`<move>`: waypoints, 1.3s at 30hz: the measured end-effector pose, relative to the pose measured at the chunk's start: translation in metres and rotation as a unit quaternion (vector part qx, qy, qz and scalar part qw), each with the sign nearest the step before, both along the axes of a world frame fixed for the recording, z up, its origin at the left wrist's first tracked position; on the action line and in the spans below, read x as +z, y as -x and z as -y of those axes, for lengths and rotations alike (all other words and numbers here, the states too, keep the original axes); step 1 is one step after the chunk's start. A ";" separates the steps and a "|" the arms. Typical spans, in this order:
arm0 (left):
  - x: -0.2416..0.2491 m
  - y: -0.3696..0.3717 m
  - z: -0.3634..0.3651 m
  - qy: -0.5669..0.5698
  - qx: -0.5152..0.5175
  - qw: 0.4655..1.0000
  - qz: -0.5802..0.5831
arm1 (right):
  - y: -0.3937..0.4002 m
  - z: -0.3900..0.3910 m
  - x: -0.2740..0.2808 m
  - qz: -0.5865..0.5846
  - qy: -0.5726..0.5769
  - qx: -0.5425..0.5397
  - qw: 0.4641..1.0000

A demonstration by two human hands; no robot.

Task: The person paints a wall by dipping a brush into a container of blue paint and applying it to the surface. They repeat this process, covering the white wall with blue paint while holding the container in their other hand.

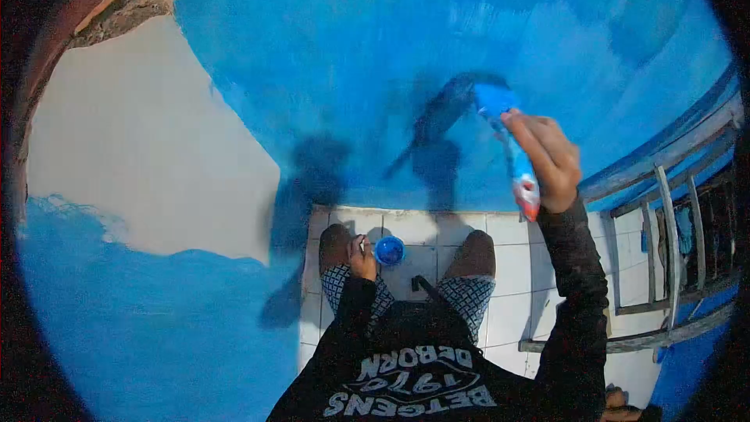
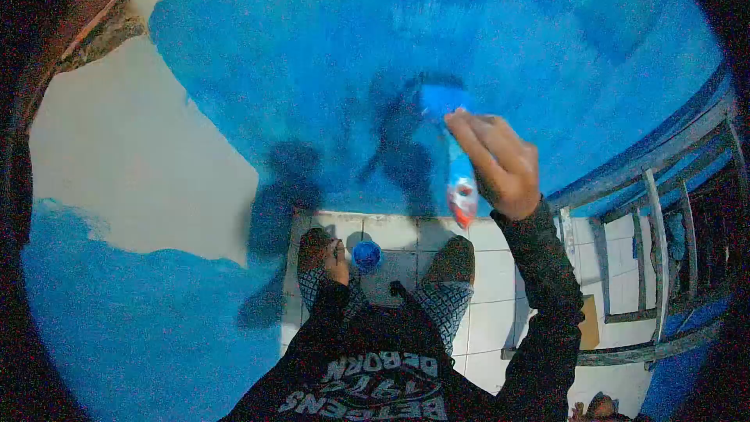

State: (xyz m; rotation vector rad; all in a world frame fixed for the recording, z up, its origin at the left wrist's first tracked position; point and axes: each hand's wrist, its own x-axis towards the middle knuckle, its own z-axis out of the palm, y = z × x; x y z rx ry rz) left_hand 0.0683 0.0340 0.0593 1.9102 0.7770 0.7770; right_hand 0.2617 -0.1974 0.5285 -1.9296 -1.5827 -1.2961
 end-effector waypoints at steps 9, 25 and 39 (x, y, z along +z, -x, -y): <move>-0.025 0.008 -0.006 -0.056 -0.018 0.998 0.012 | -0.053 -0.006 0.084 -0.097 -0.063 -0.027 0.993; 0.061 0.050 0.028 -0.052 -0.077 0.994 0.064 | -0.063 -0.046 0.112 -0.031 -0.066 0.108 0.991; 0.068 0.082 0.061 -0.045 -0.192 0.975 0.103 | -0.062 -0.061 0.127 -0.028 -0.025 0.125 0.991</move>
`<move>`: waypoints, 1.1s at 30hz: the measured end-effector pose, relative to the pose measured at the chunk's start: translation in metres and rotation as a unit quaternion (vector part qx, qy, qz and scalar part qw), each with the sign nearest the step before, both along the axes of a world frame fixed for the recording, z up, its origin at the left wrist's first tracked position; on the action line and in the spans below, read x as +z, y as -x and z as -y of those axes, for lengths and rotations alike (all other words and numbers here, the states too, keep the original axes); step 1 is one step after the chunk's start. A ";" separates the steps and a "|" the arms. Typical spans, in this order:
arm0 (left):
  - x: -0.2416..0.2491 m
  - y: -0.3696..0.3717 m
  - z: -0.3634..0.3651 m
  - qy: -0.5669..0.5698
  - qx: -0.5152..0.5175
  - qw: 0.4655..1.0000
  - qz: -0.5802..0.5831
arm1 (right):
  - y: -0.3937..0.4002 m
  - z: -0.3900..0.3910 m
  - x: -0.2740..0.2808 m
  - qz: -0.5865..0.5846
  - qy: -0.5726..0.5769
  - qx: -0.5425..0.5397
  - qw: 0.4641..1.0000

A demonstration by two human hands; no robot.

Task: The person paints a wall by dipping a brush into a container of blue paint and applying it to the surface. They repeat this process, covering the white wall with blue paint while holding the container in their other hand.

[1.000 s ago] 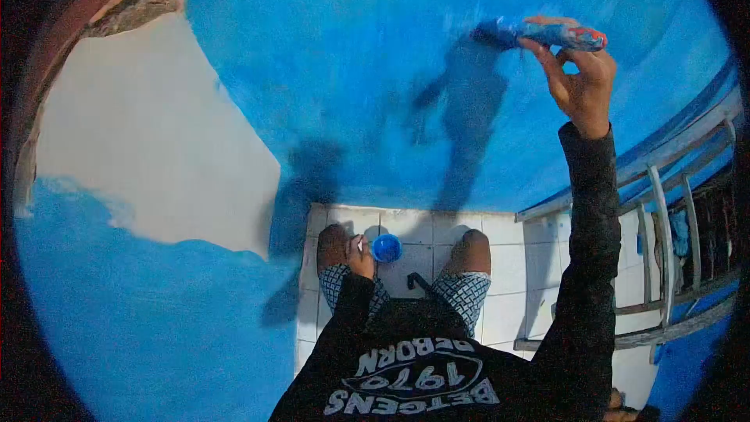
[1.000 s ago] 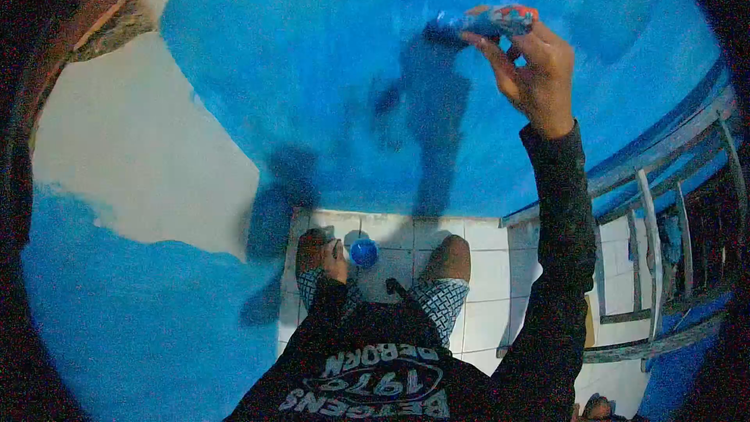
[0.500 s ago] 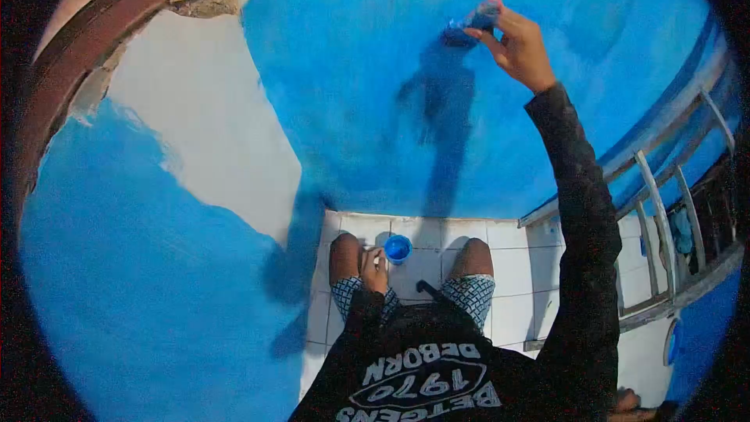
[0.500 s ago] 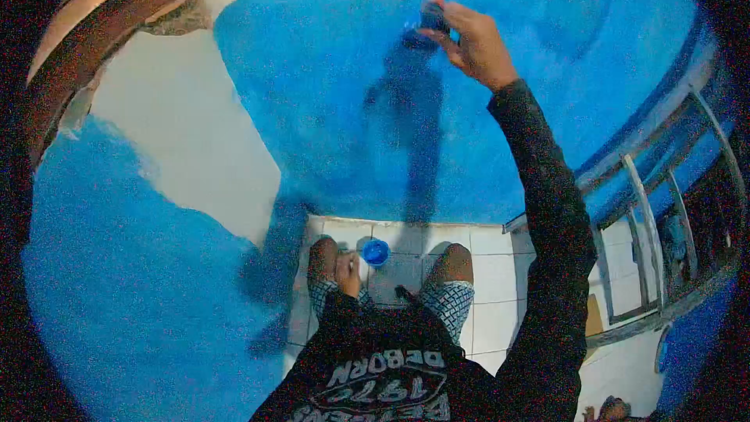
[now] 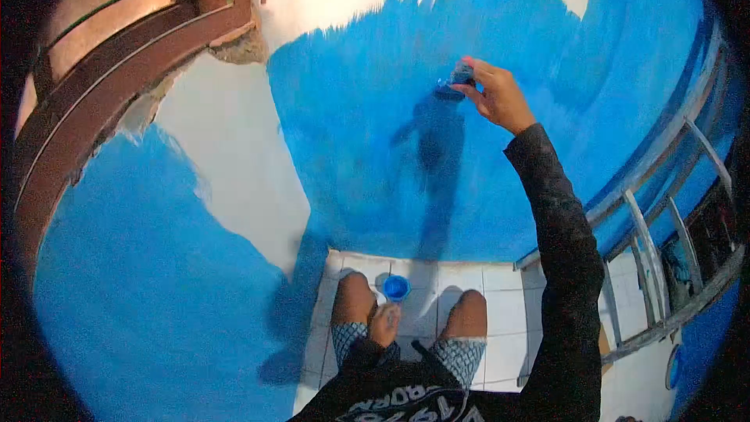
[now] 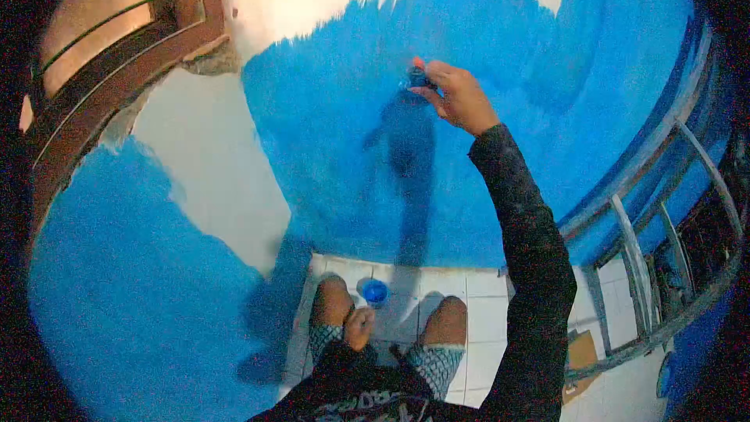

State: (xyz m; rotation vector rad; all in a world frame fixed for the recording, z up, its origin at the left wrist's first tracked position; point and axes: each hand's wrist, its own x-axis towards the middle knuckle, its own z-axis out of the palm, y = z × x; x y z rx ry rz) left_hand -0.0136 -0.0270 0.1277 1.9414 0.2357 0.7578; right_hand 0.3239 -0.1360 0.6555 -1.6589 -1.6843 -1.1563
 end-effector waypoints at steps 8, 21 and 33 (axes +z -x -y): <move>-0.004 0.028 0.001 -0.082 -0.082 0.991 -0.062 | 0.051 0.015 0.018 -0.029 -0.098 -0.015 0.995; -0.096 0.005 0.001 0.164 -0.200 0.960 -0.107 | 0.039 0.002 0.023 -0.057 -0.172 -0.051 0.982; -0.037 0.011 0.009 -0.095 -0.173 0.980 -0.006 | 0.109 0.014 -0.079 -0.247 -0.254 -0.056 0.933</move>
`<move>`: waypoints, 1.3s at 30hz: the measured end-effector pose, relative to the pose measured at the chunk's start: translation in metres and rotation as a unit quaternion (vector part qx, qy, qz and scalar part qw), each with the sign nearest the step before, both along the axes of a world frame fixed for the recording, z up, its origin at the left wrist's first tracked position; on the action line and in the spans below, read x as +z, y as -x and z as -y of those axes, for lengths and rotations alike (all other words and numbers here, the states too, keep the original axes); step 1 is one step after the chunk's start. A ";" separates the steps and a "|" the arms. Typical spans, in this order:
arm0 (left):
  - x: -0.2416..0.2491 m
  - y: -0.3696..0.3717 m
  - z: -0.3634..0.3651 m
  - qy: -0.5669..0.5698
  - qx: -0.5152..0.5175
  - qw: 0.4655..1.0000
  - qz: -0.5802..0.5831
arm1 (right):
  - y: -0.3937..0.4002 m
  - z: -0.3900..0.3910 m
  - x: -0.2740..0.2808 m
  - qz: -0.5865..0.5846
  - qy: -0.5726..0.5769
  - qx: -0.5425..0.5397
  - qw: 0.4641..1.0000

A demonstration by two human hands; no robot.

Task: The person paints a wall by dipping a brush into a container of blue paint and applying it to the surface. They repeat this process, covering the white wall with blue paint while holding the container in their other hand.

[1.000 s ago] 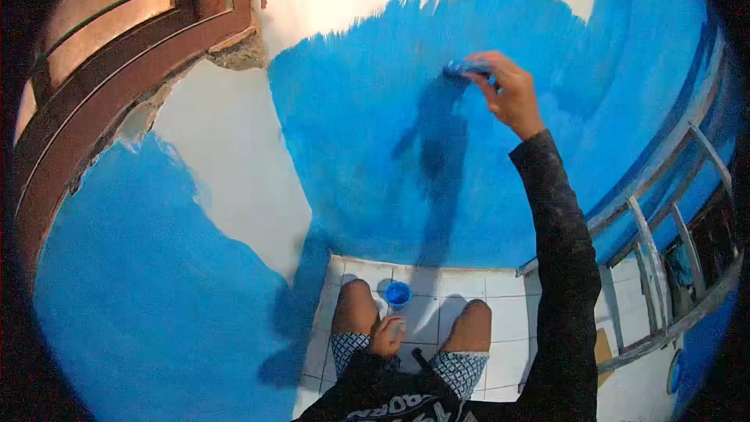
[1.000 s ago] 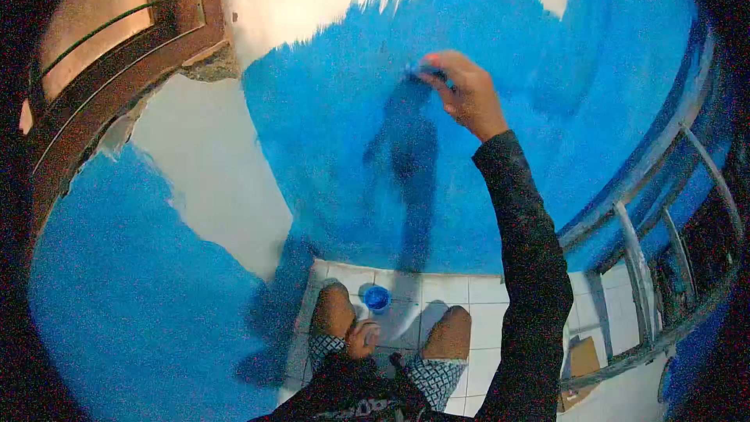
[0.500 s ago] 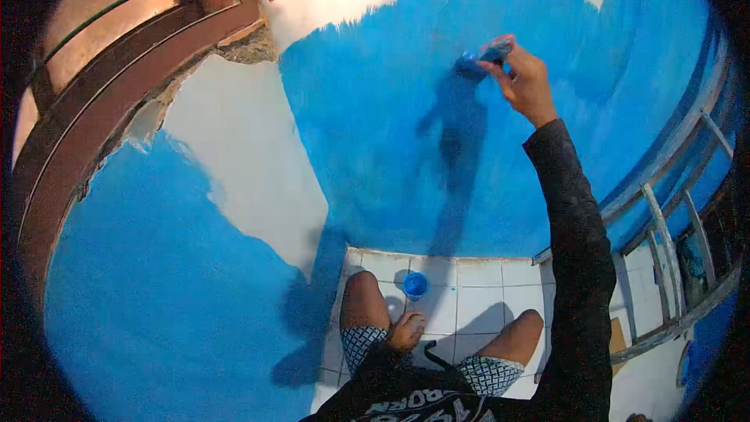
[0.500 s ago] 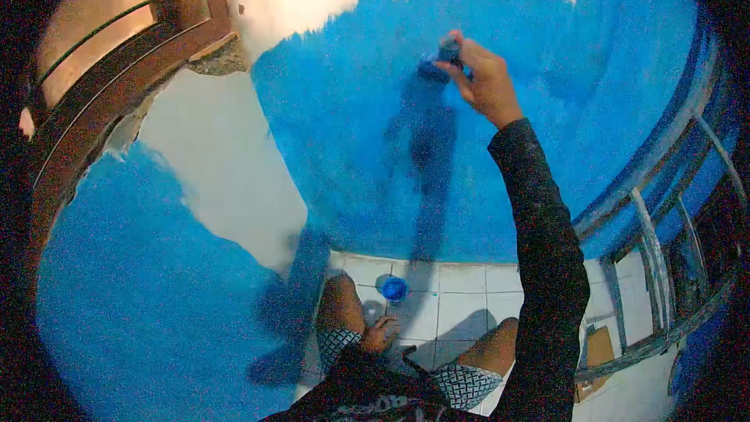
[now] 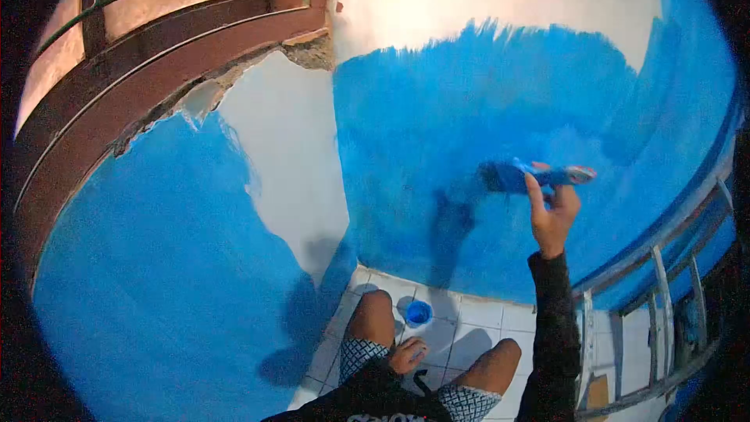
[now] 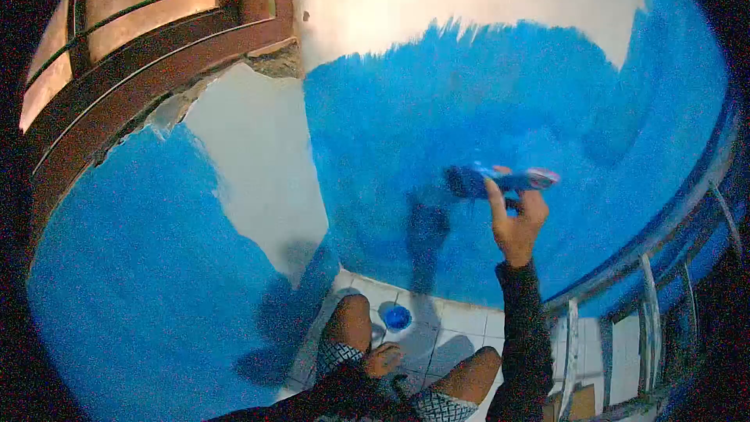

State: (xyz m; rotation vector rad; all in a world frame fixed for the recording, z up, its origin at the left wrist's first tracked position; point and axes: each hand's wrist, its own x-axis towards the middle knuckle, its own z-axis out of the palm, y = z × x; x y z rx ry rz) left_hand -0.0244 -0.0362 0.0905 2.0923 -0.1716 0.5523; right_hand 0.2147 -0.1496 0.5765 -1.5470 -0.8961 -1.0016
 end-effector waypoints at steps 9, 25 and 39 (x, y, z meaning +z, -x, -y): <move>0.000 0.013 0.005 -0.043 0.001 0.999 -0.031 | -0.014 0.002 -0.185 -0.476 -0.400 0.301 0.723; 0.002 -0.059 -0.040 -0.002 0.239 0.945 -0.221 | 0.078 0.035 -0.463 -0.702 -0.483 0.295 0.432; -0.073 -0.124 -0.068 -0.018 0.149 0.970 -0.191 | 0.108 0.016 -0.427 -0.661 -0.425 0.198 0.586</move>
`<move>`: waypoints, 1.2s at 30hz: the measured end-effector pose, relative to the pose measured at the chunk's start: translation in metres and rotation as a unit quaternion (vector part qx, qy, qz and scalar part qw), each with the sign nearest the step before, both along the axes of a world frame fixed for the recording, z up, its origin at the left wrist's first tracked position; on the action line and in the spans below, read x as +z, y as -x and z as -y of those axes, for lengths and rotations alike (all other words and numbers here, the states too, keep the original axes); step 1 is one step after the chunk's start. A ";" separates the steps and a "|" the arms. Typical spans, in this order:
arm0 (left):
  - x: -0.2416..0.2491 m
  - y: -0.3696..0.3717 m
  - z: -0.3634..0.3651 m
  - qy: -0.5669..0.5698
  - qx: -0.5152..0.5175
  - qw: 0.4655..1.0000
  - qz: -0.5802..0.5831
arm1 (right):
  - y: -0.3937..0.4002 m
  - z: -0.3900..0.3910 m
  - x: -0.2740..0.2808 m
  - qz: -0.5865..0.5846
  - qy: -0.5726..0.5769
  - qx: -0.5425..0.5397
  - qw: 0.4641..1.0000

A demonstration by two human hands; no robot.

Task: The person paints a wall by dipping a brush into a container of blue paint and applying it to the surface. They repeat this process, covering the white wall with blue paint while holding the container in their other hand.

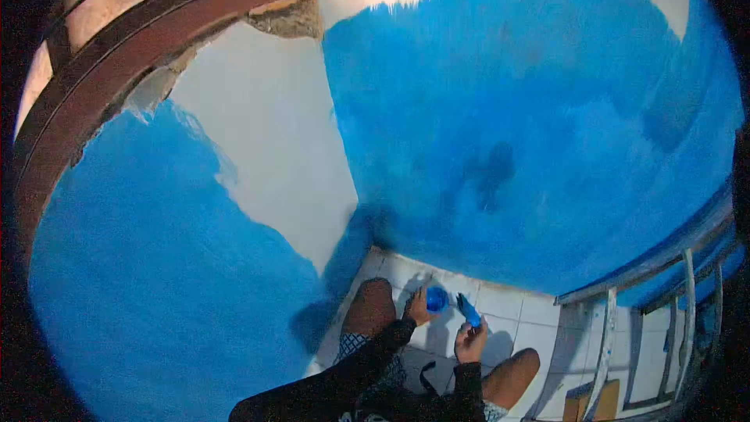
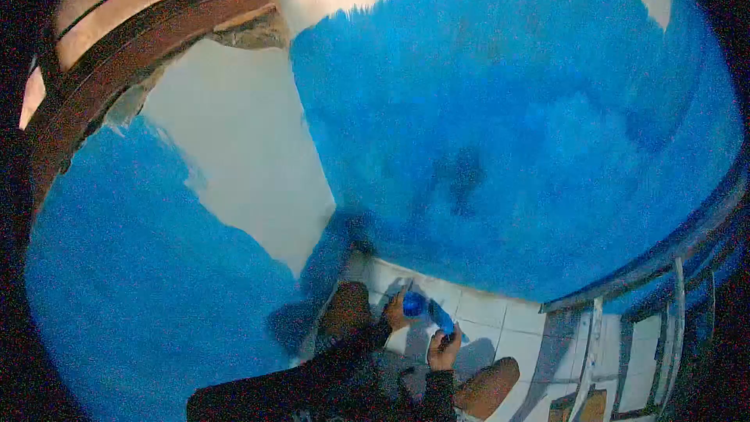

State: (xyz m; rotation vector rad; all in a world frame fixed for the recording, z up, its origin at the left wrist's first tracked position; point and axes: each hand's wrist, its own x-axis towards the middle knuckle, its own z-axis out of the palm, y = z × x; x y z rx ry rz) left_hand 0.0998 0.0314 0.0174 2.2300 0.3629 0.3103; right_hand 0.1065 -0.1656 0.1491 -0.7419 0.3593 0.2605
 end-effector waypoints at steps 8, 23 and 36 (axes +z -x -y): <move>0.077 0.014 0.031 0.017 0.027 0.994 0.101 | -0.009 0.023 0.040 -0.112 -0.143 0.011 0.983; 0.670 0.101 0.055 0.184 0.048 0.966 0.174 | -0.011 0.018 0.601 0.097 0.192 -0.045 0.975; 0.960 0.087 -0.004 0.181 -0.001 0.940 0.288 | -0.019 -0.024 0.916 0.441 0.323 0.122 0.829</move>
